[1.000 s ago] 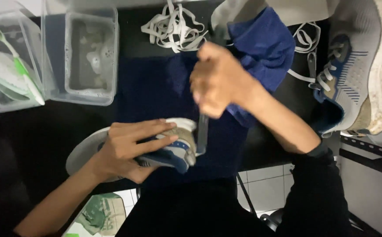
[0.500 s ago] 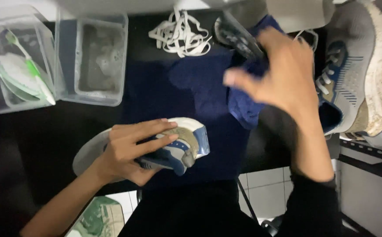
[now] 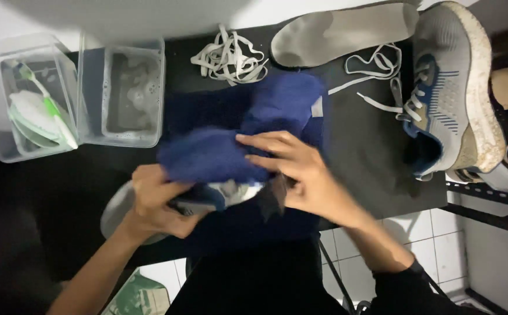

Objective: Cleaning a sneaker by scrubbing it with a brush and soapy water, then wiping it with a cloth.

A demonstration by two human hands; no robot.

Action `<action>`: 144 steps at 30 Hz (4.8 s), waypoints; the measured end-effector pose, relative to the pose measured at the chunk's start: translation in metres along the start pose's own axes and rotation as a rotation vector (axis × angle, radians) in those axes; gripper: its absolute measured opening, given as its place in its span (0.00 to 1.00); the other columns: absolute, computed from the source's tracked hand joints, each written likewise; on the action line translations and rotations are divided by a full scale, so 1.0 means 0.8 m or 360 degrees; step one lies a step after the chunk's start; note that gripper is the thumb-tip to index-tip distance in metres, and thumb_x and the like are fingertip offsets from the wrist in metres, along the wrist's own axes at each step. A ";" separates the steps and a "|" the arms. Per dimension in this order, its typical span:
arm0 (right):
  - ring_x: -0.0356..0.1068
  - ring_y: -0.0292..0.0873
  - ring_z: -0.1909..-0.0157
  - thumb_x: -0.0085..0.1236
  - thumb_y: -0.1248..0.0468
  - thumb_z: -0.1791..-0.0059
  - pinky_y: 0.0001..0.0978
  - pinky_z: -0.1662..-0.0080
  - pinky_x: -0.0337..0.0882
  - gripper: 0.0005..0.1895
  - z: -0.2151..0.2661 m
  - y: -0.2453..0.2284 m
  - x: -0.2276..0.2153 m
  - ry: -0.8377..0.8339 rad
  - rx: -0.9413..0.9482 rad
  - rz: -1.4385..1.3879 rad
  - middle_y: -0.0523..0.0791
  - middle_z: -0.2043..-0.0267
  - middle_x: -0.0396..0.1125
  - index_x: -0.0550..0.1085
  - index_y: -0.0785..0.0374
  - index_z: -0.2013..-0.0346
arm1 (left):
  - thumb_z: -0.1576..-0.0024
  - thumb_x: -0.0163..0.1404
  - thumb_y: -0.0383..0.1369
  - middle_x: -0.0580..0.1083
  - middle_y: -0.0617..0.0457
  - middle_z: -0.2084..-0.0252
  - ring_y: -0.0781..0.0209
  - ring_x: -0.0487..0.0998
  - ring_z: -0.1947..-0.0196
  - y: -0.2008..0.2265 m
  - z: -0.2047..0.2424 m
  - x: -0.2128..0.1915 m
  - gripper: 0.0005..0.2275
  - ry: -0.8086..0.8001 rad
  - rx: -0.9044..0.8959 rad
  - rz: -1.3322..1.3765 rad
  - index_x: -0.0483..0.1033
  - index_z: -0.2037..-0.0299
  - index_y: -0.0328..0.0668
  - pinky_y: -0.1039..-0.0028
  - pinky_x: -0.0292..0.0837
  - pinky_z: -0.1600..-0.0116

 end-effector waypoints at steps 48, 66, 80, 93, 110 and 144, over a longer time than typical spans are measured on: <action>0.72 0.37 0.59 0.68 0.62 0.55 0.37 0.57 0.79 0.20 0.077 0.047 0.033 0.0870 0.0842 -0.0997 0.51 0.63 0.75 0.76 0.69 0.53 | 0.49 0.55 0.43 0.80 0.28 0.62 0.35 0.85 0.68 0.028 -0.018 -0.028 0.24 0.0686 0.0062 0.0283 0.81 0.60 0.19 0.59 0.82 0.60; 0.69 0.47 0.50 0.73 0.60 0.50 0.34 0.51 0.68 0.21 0.077 0.032 -0.107 0.0874 0.0971 0.0804 0.51 0.49 0.68 0.73 0.65 0.49 | 0.56 0.65 0.60 0.71 0.52 0.32 0.56 0.77 0.38 0.007 -0.048 0.008 0.51 -0.0490 -0.0527 -0.0166 0.52 0.26 0.48 0.64 0.78 0.47; 0.59 0.49 0.29 0.36 0.59 0.42 0.38 0.35 0.56 0.28 -0.056 -0.012 -0.057 -0.0043 0.0728 0.0611 0.56 0.31 0.62 0.61 0.71 0.30 | 0.59 0.60 0.48 0.73 0.52 0.48 0.49 0.79 0.50 -0.006 0.000 -0.008 0.44 -0.0667 -0.0466 -0.0592 0.58 0.28 0.52 0.63 0.76 0.62; 0.66 0.53 0.57 0.61 0.75 0.62 0.46 0.56 0.65 0.29 -0.288 0.036 0.204 -0.1355 -0.0965 0.1120 0.46 0.63 0.67 0.77 0.56 0.46 | 0.52 0.52 0.58 0.68 0.40 0.45 0.46 0.71 0.51 -0.038 0.026 -0.015 0.47 -0.0414 -0.0452 -0.0016 0.46 0.23 0.50 0.57 0.68 0.49; 0.69 0.47 0.59 0.58 0.72 0.56 0.40 0.65 0.66 0.18 -0.259 0.014 0.180 -0.0990 -0.0980 0.1792 0.43 0.61 0.68 0.78 0.53 0.53 | 0.58 0.78 0.35 0.32 0.41 0.20 0.37 0.44 0.26 -0.026 0.125 -0.028 0.64 -0.1155 -0.1158 -0.0104 0.32 0.22 0.62 0.46 0.50 0.32; 0.73 0.36 0.53 0.77 0.62 0.65 0.26 0.45 0.72 0.25 0.059 0.047 -0.037 0.0295 0.1016 0.0052 0.42 0.57 0.74 0.73 0.58 0.59 | 0.28 0.32 0.50 0.59 0.58 0.68 0.63 0.61 0.67 0.026 -0.052 -0.180 0.19 0.0678 -0.0715 0.0307 0.60 0.65 0.46 0.71 0.57 0.56</action>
Point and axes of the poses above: each hand's wrist, its own z-axis away from the middle knuckle, its own x-axis out of the palm, y = z × x, the point moved 8 cm from there along -z, towards the middle knuckle
